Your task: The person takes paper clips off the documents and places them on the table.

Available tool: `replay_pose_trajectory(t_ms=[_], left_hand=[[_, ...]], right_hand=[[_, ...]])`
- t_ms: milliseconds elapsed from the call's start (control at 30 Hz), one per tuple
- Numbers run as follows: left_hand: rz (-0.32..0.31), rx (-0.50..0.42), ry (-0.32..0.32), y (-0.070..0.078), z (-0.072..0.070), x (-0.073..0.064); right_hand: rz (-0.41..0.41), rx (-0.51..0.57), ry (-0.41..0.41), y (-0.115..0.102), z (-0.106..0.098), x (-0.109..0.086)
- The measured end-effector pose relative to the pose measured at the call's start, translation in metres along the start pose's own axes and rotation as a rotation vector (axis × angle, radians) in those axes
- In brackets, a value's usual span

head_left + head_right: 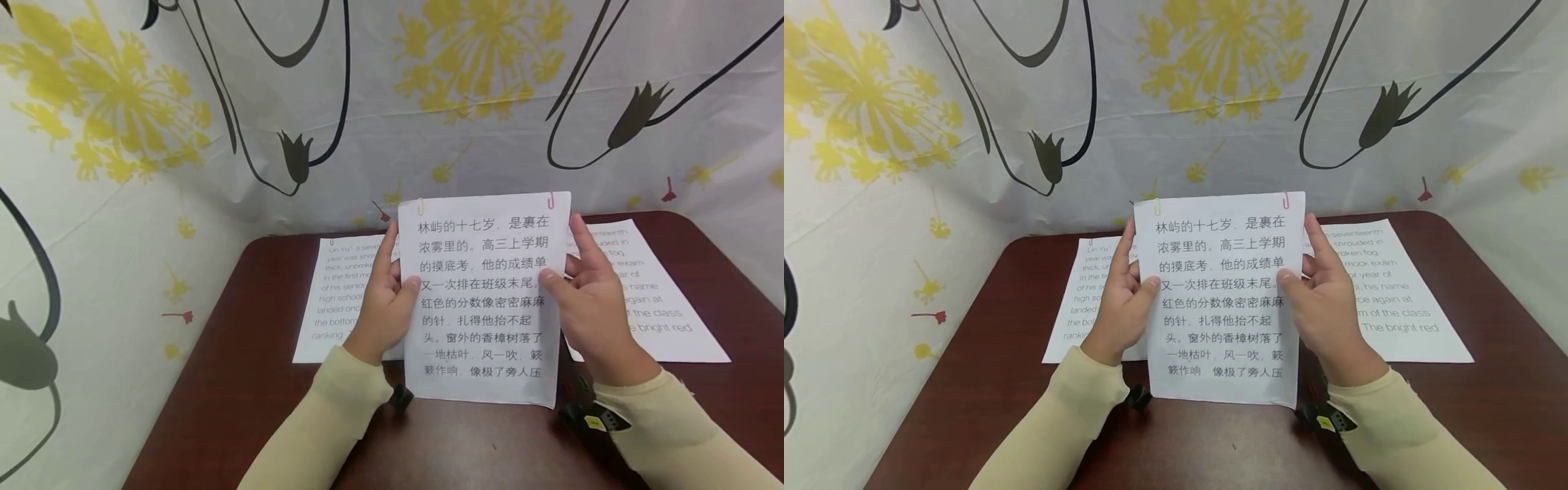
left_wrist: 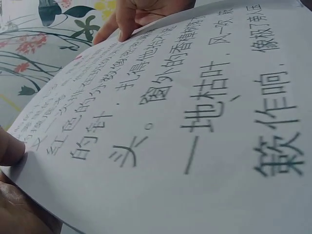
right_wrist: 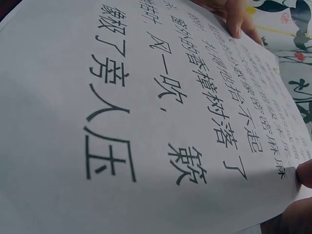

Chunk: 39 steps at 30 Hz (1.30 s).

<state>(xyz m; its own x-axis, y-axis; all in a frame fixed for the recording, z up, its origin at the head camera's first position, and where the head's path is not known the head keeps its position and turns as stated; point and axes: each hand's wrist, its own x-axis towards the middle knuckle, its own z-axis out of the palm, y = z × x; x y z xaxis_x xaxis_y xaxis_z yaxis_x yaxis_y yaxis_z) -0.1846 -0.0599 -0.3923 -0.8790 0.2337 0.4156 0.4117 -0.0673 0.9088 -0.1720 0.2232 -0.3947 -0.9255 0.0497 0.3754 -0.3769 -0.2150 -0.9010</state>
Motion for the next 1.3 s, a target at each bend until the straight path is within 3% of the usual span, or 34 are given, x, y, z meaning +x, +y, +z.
replay_pose_trajectory(t_ms=[333,567,833,1300], left_hand=[[0.051,0.008,0.065,0.007,-0.002,-0.001],[0.101,-0.013,0.082,0.008,-0.005,-0.002],[0.108,-0.003,0.114,0.007,-0.005,-0.002],[0.109,-0.032,0.106,0.006,-0.004,-0.003]], right_hand=[[0.007,-0.033,-0.036,0.001,0.005,-0.004],[-0.004,0.000,-0.086,0.003,0.010,-0.005],[-0.021,0.015,-0.129,0.003,0.011,-0.004],[-0.092,0.009,-0.103,-0.006,0.010,0.004]])
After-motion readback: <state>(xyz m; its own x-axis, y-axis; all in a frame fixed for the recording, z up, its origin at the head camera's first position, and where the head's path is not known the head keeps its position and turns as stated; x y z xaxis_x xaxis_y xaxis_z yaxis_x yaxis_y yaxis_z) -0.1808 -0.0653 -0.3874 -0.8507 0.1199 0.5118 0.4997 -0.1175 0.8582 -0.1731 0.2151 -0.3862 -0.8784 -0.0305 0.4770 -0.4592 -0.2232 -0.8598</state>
